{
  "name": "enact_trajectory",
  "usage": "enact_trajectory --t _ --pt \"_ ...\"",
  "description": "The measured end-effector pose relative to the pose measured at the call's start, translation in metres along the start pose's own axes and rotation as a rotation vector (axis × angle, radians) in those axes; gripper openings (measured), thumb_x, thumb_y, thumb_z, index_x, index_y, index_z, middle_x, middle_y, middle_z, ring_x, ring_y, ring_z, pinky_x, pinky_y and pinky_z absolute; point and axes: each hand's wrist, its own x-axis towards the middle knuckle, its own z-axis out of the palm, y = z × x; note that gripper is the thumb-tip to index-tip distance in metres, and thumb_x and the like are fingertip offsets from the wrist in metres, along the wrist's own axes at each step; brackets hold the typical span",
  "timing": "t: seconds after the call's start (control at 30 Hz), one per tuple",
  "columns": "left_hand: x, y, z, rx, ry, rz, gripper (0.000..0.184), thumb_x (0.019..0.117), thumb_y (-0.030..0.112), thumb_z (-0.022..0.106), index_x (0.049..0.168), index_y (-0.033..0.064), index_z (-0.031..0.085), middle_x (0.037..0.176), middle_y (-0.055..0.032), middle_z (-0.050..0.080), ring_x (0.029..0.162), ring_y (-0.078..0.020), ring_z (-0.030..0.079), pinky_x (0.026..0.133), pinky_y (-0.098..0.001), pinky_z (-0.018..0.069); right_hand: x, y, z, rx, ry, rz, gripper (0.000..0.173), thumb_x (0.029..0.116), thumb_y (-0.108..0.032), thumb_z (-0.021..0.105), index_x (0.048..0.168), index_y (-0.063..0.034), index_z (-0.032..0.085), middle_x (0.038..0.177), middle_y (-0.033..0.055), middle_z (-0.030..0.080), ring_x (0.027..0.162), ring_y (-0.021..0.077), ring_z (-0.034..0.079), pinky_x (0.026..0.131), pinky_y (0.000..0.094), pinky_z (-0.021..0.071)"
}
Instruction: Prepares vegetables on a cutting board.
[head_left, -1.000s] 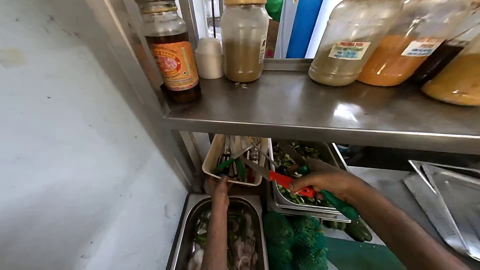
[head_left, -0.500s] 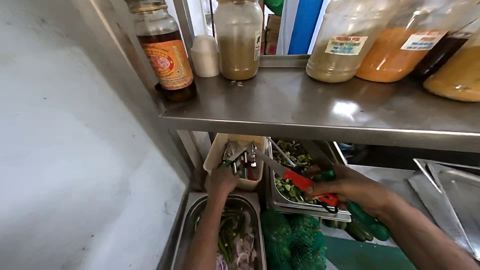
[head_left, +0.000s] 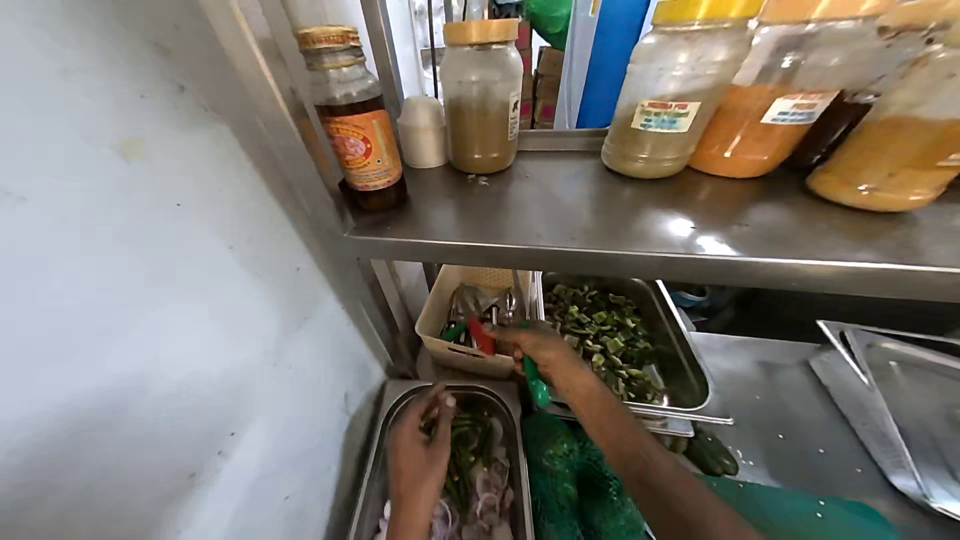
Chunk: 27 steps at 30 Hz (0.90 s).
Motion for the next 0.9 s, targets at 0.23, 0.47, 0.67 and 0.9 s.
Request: enact_trajectory --t 0.23,0.47,0.67,0.9 --pt "-0.061 -0.031 -0.058 -0.038 -0.041 -0.129 0.028 0.0969 0.012 0.068 0.123 0.0032 0.071 0.114 -0.0082 0.075 0.099 -0.0141 0.074 0.09 -0.0335 0.0625 -0.023 0.032 0.011 -0.195 0.069 0.005 0.048 0.0785 -0.005 0.083 0.12 0.0007 0.06 0.082 0.0122 0.066 0.064 0.0198 0.063 0.061 0.0349 0.056" --pt "-0.097 -0.021 -0.053 -0.013 -0.147 -0.137 0.034 0.0954 0.012 0.07 0.128 0.0022 0.069 0.116 -0.0084 0.075 0.102 -0.0143 0.073 0.093 -0.0346 0.0616 -0.018 0.012 0.017 -0.153 -0.004 -0.105 0.064 0.0921 -0.038 0.077 0.145 -0.0133 0.049 0.118 0.0173 0.068 0.092 0.0302 0.069 0.077 0.0488 0.0584" --pt "-0.124 0.013 -0.019 -0.119 -0.322 0.045 0.03 0.0947 0.009 0.071 0.125 0.0042 0.071 0.113 -0.0038 0.076 0.101 -0.0106 0.074 0.091 -0.0309 0.063 -0.118 0.062 -0.03 -0.223 0.125 -0.276 0.037 0.0999 -0.028 0.069 0.131 -0.0086 0.066 0.113 0.0087 0.074 0.097 0.0231 0.075 0.086 0.0433 0.0645" --pt "-0.15 0.035 0.011 0.008 -0.53 0.132 0.031 0.0973 0.021 0.067 0.128 0.0173 0.072 0.087 0.0045 0.075 0.065 -0.0056 0.067 0.06 -0.0269 0.0602 -0.262 0.206 -0.166 -0.57 0.681 -0.342 0.016 0.0955 -0.012 0.068 0.11 -0.0104 0.075 0.095 0.0009 0.076 0.079 0.0121 0.073 0.073 0.0342 0.0643"
